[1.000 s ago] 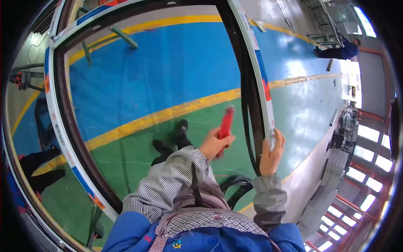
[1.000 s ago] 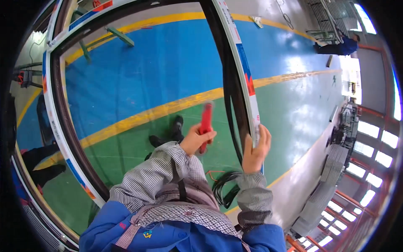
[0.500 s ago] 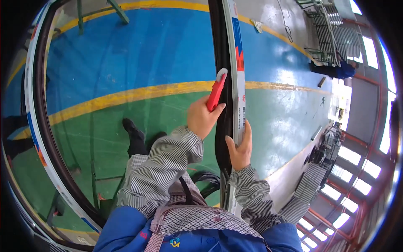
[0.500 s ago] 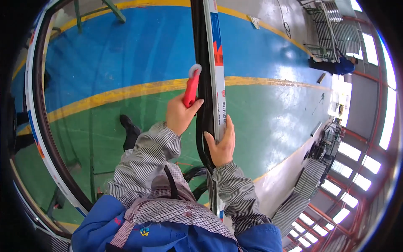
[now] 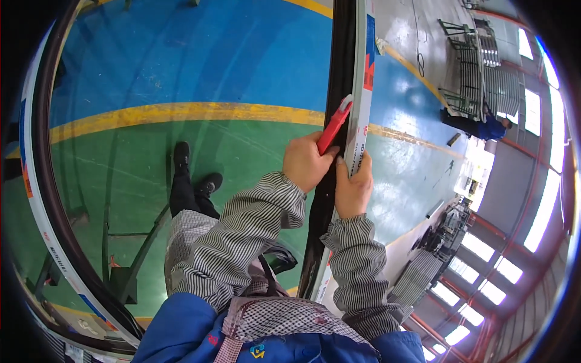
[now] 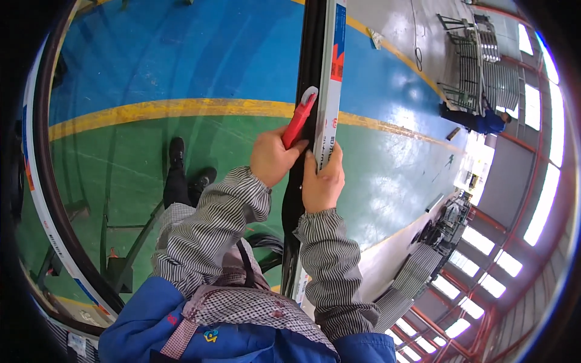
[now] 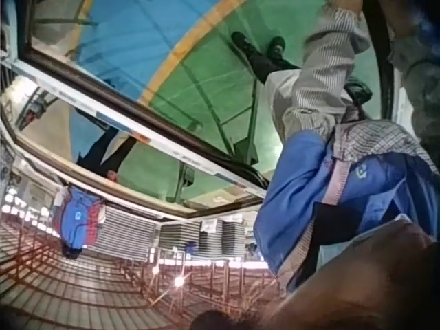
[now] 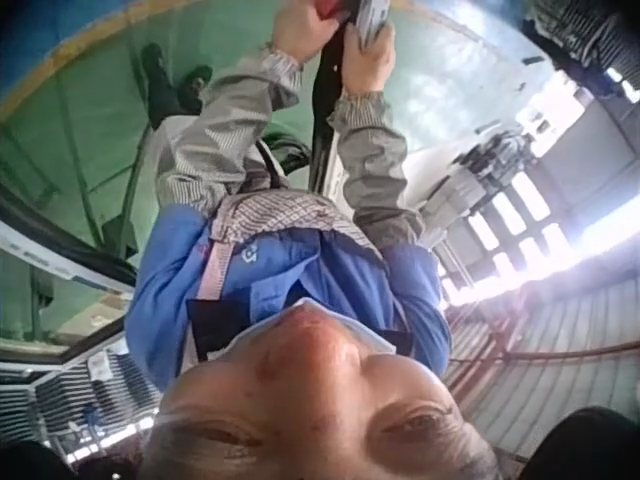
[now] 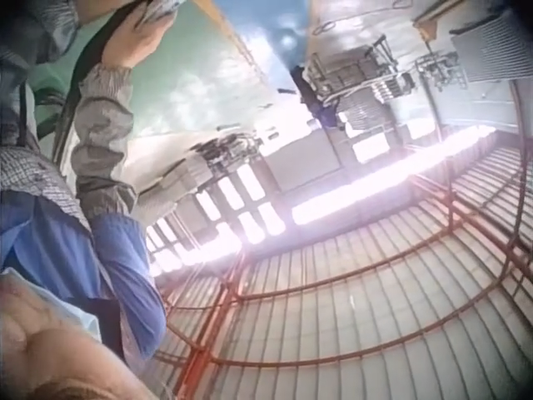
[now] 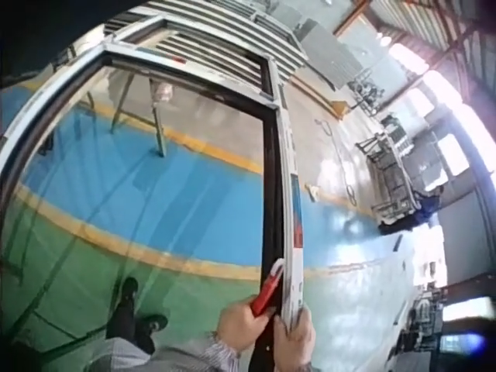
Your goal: Installing a rubber seal into a metal window frame and trimming it to size.
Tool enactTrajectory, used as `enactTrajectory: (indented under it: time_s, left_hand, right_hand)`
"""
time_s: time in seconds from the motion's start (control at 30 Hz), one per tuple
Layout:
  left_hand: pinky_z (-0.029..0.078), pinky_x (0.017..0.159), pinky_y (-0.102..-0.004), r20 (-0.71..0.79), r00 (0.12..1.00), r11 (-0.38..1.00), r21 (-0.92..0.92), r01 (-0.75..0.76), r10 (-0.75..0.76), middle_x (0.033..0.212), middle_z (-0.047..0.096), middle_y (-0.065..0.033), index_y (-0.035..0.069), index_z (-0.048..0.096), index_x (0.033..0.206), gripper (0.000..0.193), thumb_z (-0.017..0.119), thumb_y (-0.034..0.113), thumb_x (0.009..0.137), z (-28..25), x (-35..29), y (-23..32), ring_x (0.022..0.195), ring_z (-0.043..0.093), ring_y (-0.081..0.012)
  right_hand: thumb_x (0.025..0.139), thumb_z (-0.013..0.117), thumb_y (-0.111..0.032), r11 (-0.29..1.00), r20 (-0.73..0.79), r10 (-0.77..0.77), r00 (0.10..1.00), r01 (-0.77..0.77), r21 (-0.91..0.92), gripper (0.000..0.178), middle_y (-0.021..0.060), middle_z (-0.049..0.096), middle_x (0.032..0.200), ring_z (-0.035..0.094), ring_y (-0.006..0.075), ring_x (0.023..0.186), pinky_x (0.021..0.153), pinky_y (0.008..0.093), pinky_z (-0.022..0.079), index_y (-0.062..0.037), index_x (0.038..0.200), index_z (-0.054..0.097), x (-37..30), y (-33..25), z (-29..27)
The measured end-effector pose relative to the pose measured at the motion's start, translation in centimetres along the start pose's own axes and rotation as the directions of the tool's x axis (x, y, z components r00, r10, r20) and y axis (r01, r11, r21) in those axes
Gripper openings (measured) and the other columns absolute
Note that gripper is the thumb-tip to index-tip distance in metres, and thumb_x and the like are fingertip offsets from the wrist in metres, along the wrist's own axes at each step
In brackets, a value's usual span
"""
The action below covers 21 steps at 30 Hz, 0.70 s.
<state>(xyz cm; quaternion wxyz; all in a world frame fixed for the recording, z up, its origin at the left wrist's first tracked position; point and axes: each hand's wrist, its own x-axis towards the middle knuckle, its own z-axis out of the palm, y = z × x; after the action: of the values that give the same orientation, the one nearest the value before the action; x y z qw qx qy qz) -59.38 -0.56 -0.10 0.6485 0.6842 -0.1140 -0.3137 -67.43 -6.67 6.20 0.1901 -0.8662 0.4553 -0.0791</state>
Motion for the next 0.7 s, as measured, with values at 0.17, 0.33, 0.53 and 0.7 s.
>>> enactTrajectory:
  time_s: [0.17,0.33,0.53,0.7]
  left_hand:
    - [0.050,0.063,-0.0370,0.004,0.991,0.982,-0.130,0.137,-0.137,0.078,0.067,-0.0191,0.000,0.067,0.096,0.024,0.070,0.015,0.078,0.7,-0.3,-0.1,0.069,0.066,-0.0311]
    - [0.049,0.062,-0.0354,0.022,0.994,0.986,-0.132,0.106,-0.104,0.076,0.067,-0.0184,-0.002,0.065,0.094,0.022,0.069,0.013,0.078,0.3,-0.2,0.0,0.067,0.065,-0.0291]
    - [0.048,0.059,-0.0400,0.025,1.000,0.975,-0.222,0.006,0.000,0.069,0.062,-0.0196,0.001,0.066,0.090,0.019,0.070,0.013,0.077,0.2,0.4,-0.8,0.064,0.061,-0.0364]
    - [0.048,0.059,-0.0366,0.211,0.974,0.907,-0.387,0.165,-0.087,0.070,0.062,-0.0199,0.000,0.065,0.092,0.020,0.071,0.011,0.077,0.0,1.4,-2.0,0.062,0.060,-0.0345]
  right_hand:
    - [0.085,0.064,-0.017,1.000,-0.028,0.016,0.999,-0.017,-0.011,0.042,0.0245,0.063,0.099,0.063,0.0393,0.093,0.080,0.0435,0.048,0.0018,0.121,0.050,-0.1,-0.6,0.3]
    - [0.084,0.065,-0.015,0.998,-0.099,0.039,0.994,-0.043,-0.036,0.042,0.0247,0.064,0.096,0.064,0.0385,0.091,0.078,0.0424,0.049,0.0021,0.119,0.050,-0.4,-0.1,0.6]
    - [0.083,0.067,-0.012,0.991,-0.110,-0.128,0.986,0.130,0.018,0.041,0.0217,0.065,0.092,0.065,0.0342,0.087,0.078,0.0396,0.049,0.0038,0.117,0.050,-1.1,0.4,0.5]
    - [0.083,0.068,-0.010,0.994,-0.008,0.068,0.998,-0.067,0.084,0.051,0.0188,0.058,0.108,0.057,0.0246,0.100,0.089,0.0339,0.045,0.0061,0.125,0.044,-1.6,-0.1,0.2]
